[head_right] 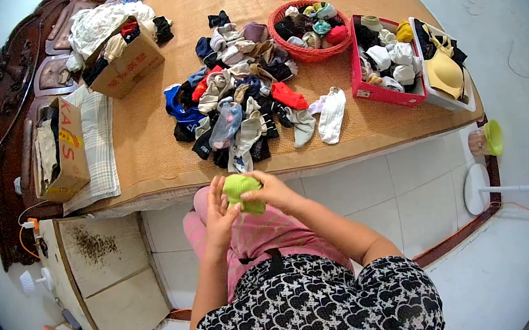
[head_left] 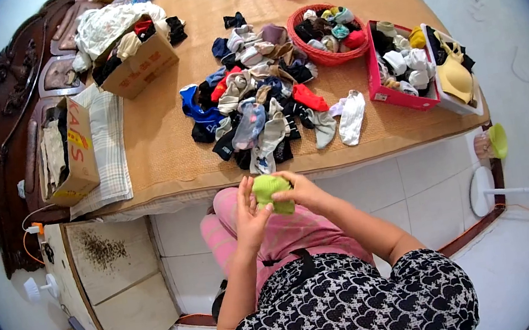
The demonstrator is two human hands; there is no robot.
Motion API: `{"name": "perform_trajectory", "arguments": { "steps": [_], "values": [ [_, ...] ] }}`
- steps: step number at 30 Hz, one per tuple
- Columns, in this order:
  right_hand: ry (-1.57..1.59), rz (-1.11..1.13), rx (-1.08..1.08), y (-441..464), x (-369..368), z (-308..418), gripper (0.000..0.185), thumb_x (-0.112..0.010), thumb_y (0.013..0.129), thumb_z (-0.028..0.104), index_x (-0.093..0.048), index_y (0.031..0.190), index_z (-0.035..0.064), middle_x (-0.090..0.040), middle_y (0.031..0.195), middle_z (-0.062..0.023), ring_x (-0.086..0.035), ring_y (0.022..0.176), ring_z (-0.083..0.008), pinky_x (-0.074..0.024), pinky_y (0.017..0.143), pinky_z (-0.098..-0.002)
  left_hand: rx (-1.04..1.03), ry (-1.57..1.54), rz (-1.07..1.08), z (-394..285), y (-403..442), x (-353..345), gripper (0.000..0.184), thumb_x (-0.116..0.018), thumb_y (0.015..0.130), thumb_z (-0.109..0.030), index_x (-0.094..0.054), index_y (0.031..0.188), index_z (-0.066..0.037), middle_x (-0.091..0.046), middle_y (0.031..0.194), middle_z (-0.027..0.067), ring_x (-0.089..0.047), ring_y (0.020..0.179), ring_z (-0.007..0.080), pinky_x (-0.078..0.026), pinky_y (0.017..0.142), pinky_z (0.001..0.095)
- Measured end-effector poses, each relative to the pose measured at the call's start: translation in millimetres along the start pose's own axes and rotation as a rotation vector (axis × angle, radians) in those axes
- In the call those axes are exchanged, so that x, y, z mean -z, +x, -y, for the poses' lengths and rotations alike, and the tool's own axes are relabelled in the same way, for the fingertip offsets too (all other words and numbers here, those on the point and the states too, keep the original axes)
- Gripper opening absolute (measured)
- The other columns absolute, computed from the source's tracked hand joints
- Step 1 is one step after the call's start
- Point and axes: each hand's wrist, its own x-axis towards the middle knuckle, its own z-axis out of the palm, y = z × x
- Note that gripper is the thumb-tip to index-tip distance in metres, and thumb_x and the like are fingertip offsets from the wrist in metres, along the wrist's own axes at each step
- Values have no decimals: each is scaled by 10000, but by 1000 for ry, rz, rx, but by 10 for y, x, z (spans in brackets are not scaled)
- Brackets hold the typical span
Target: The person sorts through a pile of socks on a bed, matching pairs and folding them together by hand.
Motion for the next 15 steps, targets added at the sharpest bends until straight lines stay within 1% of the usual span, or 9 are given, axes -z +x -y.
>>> {"name": "perform_trajectory", "arguments": {
  "steps": [1,3,5,8,9,10,12,14,15],
  "values": [
    [88,-67,-37,21,68,71,530,-722,778,175,-496,1230,14,-591,1065,-69,-566,954,-155,-472,822,-299,80,-117,-33,-37,-21,-32,681,-620,816,-84,-296,1414,-62,-323,1432,126,-435,1231,229,-411,971,351],
    [268,-270,-141,231,350,129,515,-722,774,189,-489,1207,33,-601,1072,-77,-600,926,-189,-505,791,-321,137,-115,-46,-24,-20,-2,646,-612,831,-96,-312,1403,-62,-352,1412,128,-475,1183,223,-436,932,336],
    [378,-346,103,479,694,463,464,-668,812,145,-475,1222,47,-588,1081,-96,-601,976,-210,-534,816,-375,187,-95,-56,21,-26,53,555,-605,858,-129,-377,1359,-62,-443,1340,121,-556,1072,196,-481,846,304],
    [442,-440,559,643,1063,1132,699,-605,862,71,-185,1419,23,-468,1263,-174,-588,1017,-261,-545,786,-340,242,-92,-16,111,-39,130,503,-598,869,-142,-415,1331,-59,-471,1317,112,-559,1066,191,-478,846,297],
    [325,-524,624,707,1219,1213,737,-604,868,69,-139,1437,18,-451,1281,-187,-588,1014,-252,-541,783,-335,242,-93,-18,116,-43,132,503,-598,869,-142,-415,1331,-59,-471,1317,112,-559,1066,191,-478,846,297],
    [236,-633,629,706,1260,1303,635,-604,873,85,-262,1399,-13,-490,1255,-173,-590,1011,-218,-537,768,-312,241,-93,-9,118,-41,131,481,-592,874,-147,-429,1318,-58,-482,1307,106,-562,1061,188,-477,844,294],
    [-71,-789,533,809,1553,1165,436,-640,838,140,-521,1239,16,-557,1169,-166,-571,1040,-239,-500,837,-340,239,-97,-4,152,-41,122,459,-586,879,-153,-442,1304,-56,-492,1296,99,-565,1055,185,-476,842,292],
    [-862,-964,458,972,2165,655,269,-675,772,187,-669,1014,70,-599,1077,-167,-534,1068,-289,-435,919,-374,253,-96,5,226,-62,123,412,-567,892,-146,-462,1280,-54,-526,1252,88,-571,1042,178,-474,836,285],
    [-861,-1028,450,910,2124,535,235,-687,719,206,-692,929,100,-577,1077,-173,-499,1078,-328,-382,965,-390,252,-97,-2,238,-73,122,412,-567,892,-146,-462,1280,-54,-526,1252,88,-571,1042,178,-474,836,285]
  ]
}}
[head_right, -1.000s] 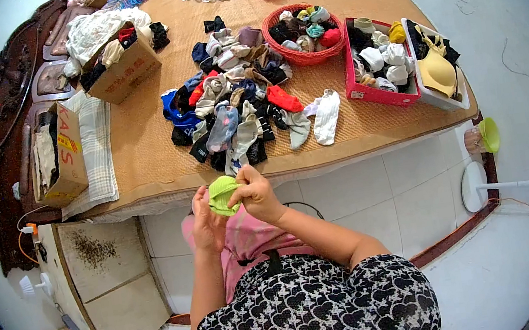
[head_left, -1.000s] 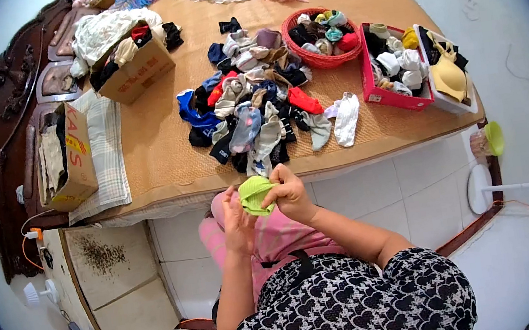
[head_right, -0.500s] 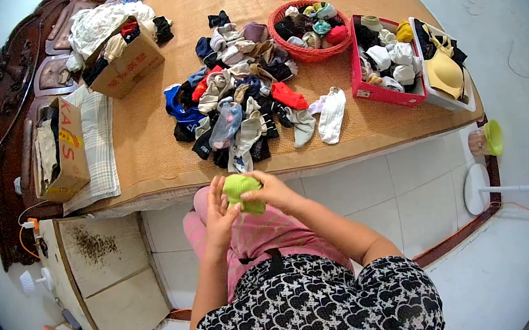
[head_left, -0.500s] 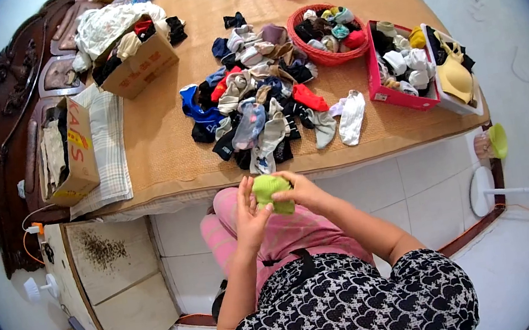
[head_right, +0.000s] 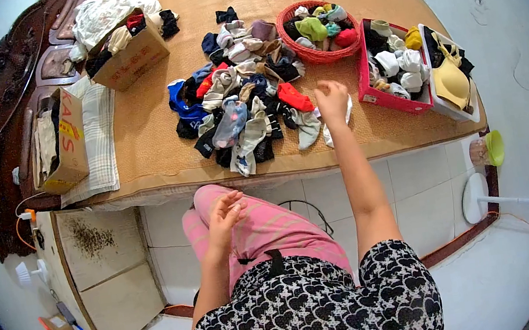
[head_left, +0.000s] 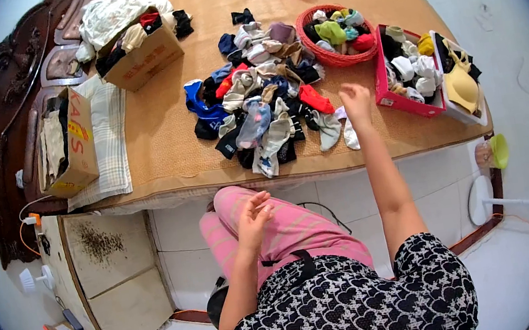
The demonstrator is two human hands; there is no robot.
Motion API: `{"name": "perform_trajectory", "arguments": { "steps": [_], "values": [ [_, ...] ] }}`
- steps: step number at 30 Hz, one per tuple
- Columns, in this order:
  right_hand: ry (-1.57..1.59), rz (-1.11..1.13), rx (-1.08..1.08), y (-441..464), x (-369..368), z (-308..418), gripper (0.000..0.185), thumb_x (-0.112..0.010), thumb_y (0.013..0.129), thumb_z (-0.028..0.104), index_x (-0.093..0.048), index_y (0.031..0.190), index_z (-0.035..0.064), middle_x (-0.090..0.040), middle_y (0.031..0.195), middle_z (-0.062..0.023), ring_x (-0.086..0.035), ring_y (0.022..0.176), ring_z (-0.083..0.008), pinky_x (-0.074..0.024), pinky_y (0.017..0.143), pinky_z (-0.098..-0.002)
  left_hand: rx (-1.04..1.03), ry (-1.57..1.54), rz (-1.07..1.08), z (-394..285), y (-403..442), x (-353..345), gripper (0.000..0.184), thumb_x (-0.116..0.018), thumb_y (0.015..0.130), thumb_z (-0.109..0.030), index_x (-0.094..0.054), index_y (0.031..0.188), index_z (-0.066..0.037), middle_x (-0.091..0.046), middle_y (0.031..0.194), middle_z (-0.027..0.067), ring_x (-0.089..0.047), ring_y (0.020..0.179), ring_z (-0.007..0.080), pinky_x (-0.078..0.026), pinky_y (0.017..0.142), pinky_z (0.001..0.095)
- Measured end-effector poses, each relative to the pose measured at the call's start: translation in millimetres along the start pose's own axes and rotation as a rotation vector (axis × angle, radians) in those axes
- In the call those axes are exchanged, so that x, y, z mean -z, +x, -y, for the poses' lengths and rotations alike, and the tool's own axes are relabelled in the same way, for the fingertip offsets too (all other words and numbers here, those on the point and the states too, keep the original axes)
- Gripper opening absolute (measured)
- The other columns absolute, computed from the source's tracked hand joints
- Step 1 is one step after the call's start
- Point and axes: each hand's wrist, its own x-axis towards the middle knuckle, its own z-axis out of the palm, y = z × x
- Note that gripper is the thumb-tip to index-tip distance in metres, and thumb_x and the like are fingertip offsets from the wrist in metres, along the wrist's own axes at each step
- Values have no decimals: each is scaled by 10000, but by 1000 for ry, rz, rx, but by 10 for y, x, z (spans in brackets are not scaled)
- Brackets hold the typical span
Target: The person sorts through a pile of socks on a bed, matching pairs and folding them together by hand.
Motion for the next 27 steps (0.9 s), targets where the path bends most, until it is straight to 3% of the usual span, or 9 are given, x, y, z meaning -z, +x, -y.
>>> {"name": "perform_trajectory", "arguments": {
  "steps": [1,3,7,10,13,15,17,21,27],
  "values": [
    [-121,-12,-41,-155,14,22,219,-677,728,185,-691,927,94,-554,1096,-157,-509,1071,-314,-397,949,-388,33,-8,6,15,-9,-3,390,-560,897,-143,-474,1266,-52,-539,1231,83,-573,1037,175,-475,835,284],
    [-76,24,129,-420,-50,63,188,-672,729,154,-691,907,96,-536,1098,-145,-510,1064,-311,-406,932,-384,70,-15,10,58,-17,4,368,-554,901,-140,-486,1252,-51,-551,1210,78,-575,1031,171,-475,833,283],
    [375,322,78,-959,-312,508,113,-683,700,83,-693,813,84,-535,1106,-142,-520,1028,-291,-419,894,-377,120,-47,28,142,-1,1,339,-550,904,-135,-508,1227,-40,-563,1184,76,-582,1010,168,-476,828,278],
    [193,336,343,-1139,-496,773,119,-691,686,90,-700,805,87,-521,1164,-141,-512,1017,-309,-419,907,-396,131,-49,30,105,8,-40,328,-550,904,-133,-518,1215,-33,-573,1170,76,-587,998,169,-480,821,275],
    [-60,322,308,-1168,-732,818,151,-656,735,149,-708,846,60,-544,1175,-141,-516,1032,-322,-420,908,-397,123,-55,18,97,-24,-19,314,-548,908,-131,-527,1203,-28,-580,1159,74,-589,986,166,-486,811,276],
    [-20,566,50,-965,-870,741,186,-630,765,167,-703,886,45,-604,1072,-140,-562,978,-322,-441,882,-384,110,-60,11,123,-51,20,307,-547,910,-131,-531,1198,-25,-582,1156,72,-590,979,164,-489,806,277],
    [318,465,-1,-806,-862,732,190,-635,804,175,-695,898,22,-635,960,-118,-623,851,-266,-474,786,-318,162,-124,-11,173,-84,93,310,-552,915,-139,-529,1204,-29,-573,1149,52,-575,963,129,-476,790,250],
    [745,222,-63,-650,-554,1012,164,-594,863,67,-668,951,-51,-614,929,-32,-574,831,-133,-447,759,-252,207,-188,-66,290,-94,177,295,-551,916,-134,-539,1190,-26,-577,1128,42,-575,934,115,-478,770,243],
    [1054,222,-457,-749,-243,926,179,-595,889,123,-663,1020,22,-630,905,-6,-569,805,-76,-469,701,-232,244,-222,-24,238,-45,127,324,-546,921,-147,-517,1216,-17,-559,1185,68,-574,982,141,-486,816,271]
  ]
}}
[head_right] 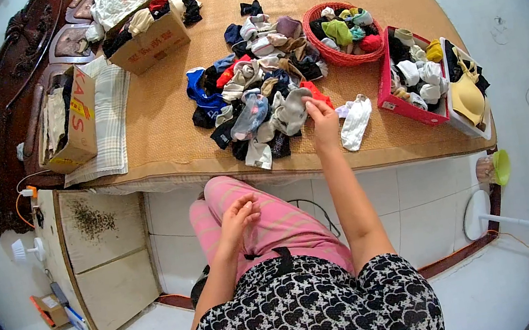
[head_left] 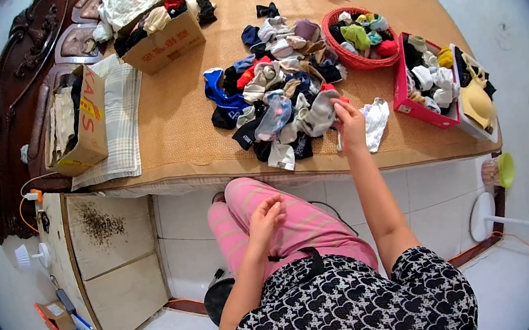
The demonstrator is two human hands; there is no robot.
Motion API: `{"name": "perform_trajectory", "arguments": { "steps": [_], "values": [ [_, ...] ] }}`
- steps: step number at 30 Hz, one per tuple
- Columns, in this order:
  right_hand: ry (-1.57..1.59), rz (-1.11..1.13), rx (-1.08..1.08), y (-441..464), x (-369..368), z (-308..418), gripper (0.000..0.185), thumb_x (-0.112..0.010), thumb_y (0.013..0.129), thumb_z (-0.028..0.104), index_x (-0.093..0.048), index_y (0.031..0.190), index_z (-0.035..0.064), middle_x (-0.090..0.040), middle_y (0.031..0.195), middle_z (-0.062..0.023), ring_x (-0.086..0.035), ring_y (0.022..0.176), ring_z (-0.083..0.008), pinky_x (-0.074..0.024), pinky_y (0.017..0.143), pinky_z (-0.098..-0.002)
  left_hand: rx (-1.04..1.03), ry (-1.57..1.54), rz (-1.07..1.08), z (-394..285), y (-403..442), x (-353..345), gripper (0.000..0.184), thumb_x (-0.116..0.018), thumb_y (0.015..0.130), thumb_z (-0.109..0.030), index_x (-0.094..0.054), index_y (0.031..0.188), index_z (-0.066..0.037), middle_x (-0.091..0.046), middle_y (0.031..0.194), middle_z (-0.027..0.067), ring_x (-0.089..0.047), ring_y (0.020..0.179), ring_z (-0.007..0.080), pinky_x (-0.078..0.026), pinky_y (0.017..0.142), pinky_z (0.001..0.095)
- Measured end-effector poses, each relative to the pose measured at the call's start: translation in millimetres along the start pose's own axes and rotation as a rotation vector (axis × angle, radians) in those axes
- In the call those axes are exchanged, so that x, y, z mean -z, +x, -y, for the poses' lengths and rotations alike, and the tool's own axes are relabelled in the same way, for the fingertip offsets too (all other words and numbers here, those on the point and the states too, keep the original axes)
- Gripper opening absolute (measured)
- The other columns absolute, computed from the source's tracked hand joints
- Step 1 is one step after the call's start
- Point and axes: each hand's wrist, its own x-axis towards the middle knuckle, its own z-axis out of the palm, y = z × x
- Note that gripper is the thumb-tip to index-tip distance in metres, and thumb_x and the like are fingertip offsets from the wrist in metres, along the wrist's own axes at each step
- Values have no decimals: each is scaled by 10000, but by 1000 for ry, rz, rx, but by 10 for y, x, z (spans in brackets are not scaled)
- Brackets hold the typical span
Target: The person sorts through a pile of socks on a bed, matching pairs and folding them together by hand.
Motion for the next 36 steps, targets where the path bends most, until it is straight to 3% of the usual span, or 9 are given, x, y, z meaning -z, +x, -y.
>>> {"name": "perform_trajectory", "arguments": {
  "steps": [3,5,7,13,18,20,22,24,36],
  "values": [
    [11,191,-174,-358,-84,72,194,-615,877,139,-664,1026,26,-646,887,-9,-597,751,-87,-499,647,-246,-148,121,-101,-19,57,-95,424,-597,901,-193,-476,1270,-21,-548,1168,54,-533,1006,135,-449,850,281],
    [20,396,-351,-653,-198,60,195,-631,861,133,-669,1021,29,-652,915,-6,-599,770,-84,-494,670,-231,-579,356,-223,-102,58,-228,521,-644,874,-230,-437,1305,-23,-528,1195,74,-494,1084,146,-432,883,305],
    [-76,540,-439,-908,-359,26,169,-643,845,128,-685,988,47,-617,780,56,-523,618,-38,-401,544,-170,-593,333,-147,-190,61,-278,543,-661,863,-247,-434,1301,-22,-532,1185,72,-499,1075,143,-433,880,302],
    [-168,360,-404,-680,-617,-474,191,-589,848,119,-660,1009,44,-652,919,-38,-573,747,-108,-491,677,-262,-217,119,-60,-102,49,-149,191,-580,924,-188,-639,975,-14,-623,809,-35,-551,688,48,-437,613,203],
    [-439,387,-555,-45,-883,-685,320,-577,847,158,-614,1145,46,-606,1038,-6,-544,942,-139,-459,806,-346,-247,28,-129,84,82,16,159,-548,931,-146,-629,1016,-39,-653,874,-3,-582,724,72,-455,658,226],
    [-529,537,283,234,-1036,-976,373,-566,849,124,-574,1209,25,-578,1151,-45,-527,1062,-164,-443,859,-319,-237,-15,-140,98,47,38,167,-553,927,-148,-624,1028,-36,-656,887,5,-596,754,83,-465,679,234],
    [-521,575,496,229,-1309,-632,374,-563,845,98,-576,1214,37,-526,1251,-89,-491,1157,-187,-419,913,-296,-214,-41,-151,72,32,50,166,-558,923,-147,-621,1028,-34,-662,897,18,-601,760,89,-471,685,238],
    [-419,613,286,125,-1403,-349,341,-580,825,99,-619,1162,70,-496,1291,-107,-487,1175,-216,-420,925,-309,-195,-67,-156,52,41,69,167,-564,918,-145,-618,1028,-32,-667,906,30,-607,766,96,-477,691,243],
    [-1612,548,659,-87,176,-695,185,-685,695,159,-721,874,187,-544,1209,-31,-402,1233,-298,-306,997,-463,-138,-130,-104,98,90,137,270,-552,879,-44,-527,1148,-29,-666,1026,105,-633,822,157,-524,727,304]
  ]
}}
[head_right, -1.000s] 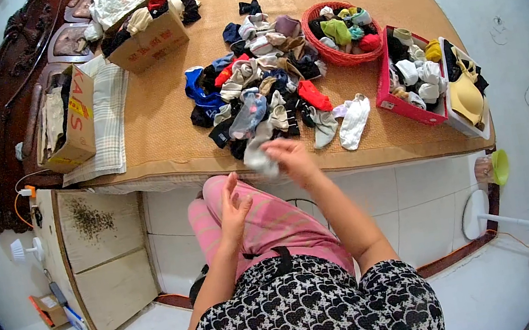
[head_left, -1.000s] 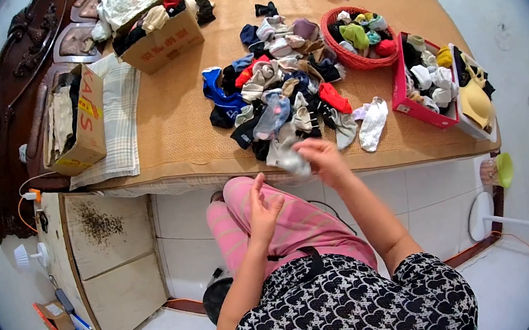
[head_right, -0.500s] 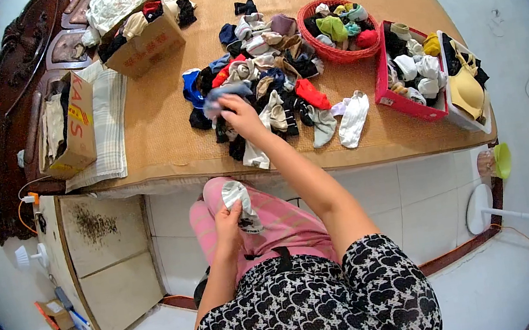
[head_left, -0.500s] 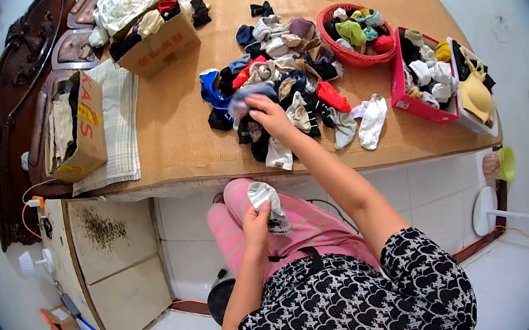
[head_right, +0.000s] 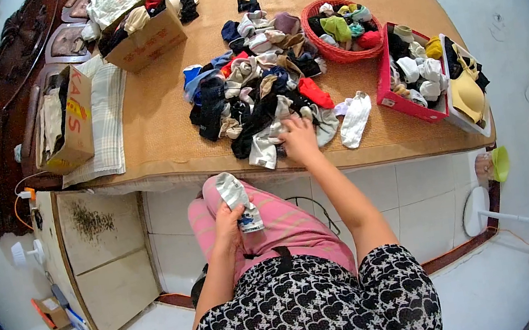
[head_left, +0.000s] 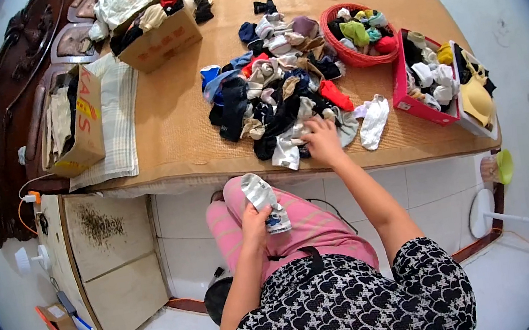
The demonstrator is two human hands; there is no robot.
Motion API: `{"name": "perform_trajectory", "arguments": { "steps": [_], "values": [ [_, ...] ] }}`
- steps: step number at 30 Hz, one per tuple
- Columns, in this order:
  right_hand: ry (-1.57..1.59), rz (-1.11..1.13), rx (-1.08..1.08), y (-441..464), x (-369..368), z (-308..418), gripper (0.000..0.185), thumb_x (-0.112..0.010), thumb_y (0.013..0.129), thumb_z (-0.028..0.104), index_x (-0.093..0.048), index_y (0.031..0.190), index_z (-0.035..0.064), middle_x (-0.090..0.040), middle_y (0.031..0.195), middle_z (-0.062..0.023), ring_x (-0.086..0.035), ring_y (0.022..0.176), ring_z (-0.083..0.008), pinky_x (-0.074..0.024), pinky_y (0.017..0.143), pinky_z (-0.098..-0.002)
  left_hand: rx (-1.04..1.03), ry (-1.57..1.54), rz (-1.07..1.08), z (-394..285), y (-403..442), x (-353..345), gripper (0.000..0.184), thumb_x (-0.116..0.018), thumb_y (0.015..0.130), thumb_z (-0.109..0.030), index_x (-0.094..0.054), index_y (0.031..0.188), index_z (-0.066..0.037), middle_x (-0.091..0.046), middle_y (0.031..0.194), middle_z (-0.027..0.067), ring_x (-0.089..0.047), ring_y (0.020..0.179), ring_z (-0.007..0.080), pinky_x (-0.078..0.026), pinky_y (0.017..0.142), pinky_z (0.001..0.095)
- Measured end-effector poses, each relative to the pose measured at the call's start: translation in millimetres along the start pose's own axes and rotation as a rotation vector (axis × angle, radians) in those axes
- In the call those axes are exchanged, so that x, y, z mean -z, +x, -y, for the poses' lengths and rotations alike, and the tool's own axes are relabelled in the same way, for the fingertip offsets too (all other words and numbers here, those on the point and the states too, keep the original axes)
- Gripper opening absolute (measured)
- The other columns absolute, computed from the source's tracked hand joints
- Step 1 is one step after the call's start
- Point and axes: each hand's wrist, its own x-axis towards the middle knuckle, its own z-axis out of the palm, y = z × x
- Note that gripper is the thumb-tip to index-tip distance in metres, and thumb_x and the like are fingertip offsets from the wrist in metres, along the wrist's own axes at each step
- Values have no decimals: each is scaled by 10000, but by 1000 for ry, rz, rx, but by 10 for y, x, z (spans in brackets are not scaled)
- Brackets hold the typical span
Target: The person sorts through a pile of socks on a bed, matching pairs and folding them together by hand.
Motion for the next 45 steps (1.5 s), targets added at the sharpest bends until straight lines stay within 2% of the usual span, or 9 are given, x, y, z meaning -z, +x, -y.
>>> {"name": "perform_trajectory", "arguments": {
  "steps": [8,13,20,24,28,31,36,40,45],
  "values": [
    [54,-330,-416,130,125,-107,90,-658,713,134,-698,788,105,-572,1102,-61,-481,1107,-294,-319,964,-482,99,-45,-18,140,115,141,318,-476,868,-2,-505,1184,-9,-658,1043,120,-644,885,198,-534,758,337],
    [312,-301,-70,12,136,67,220,-650,637,64,-663,853,101,-553,1128,-108,-491,1073,-307,-439,805,-415,111,-41,-60,166,150,113,302,-483,861,-9,-530,1160,-3,-665,1018,117,-650,871,203,-535,761,339],
    [126,-103,132,-293,-73,106,214,-642,654,64,-625,860,120,-559,1118,-64,-498,1081,-270,-356,899,-438,77,10,-39,173,206,130,256,-503,873,-36,-566,1119,-3,-671,992,107,-653,847,195,-535,752,337],
    [435,-425,-246,-159,-46,-130,132,-553,718,-13,-567,822,66,-601,966,-65,-556,931,-285,-426,778,-405,85,24,-60,191,183,146,253,-508,879,-47,-570,1120,-1,-672,989,104,-652,840,191,-534,745,334],
    [949,-715,-569,-73,438,-452,52,-526,899,38,-547,945,29,-605,941,-47,-568,810,-131,-487,708,-280,77,-3,-55,220,173,163,254,-507,875,-42,-570,1118,-1,-672,984,103,-651,837,190,-534,749,334],
    [1039,-985,-518,-48,882,-483,101,-490,940,58,-502,1036,28,-608,1015,-46,-585,844,-123,-533,684,-254,79,-19,-42,153,157,101,258,-508,868,-35,-568,1117,-3,-672,982,107,-652,835,190,-535,752,332],
    [1135,-1013,-619,-258,734,-787,92,-484,926,41,-515,1012,27,-614,975,-83,-599,805,-141,-530,593,-268,73,-20,-44,169,174,121,262,-508,861,-31,-566,1114,-4,-672,981,115,-653,828,193,-537,749,327],
    [1588,-661,-1296,-657,254,-989,162,-514,861,63,-544,1020,68,-589,829,-45,-575,691,-131,-474,517,-257,50,-41,-36,251,217,200,243,-509,870,-45,-568,1102,-6,-672,978,116,-654,815,193,-538,740,326],
    [1395,-737,-1277,-795,99,-797,129,-535,864,61,-545,993,51,-574,785,-28,-555,662,-106,-447,498,-237,88,-49,-63,232,201,183,228,-513,882,-72,-573,1094,-14,-675,963,116,-653,802,192,-537,725,327]
  ]
}}
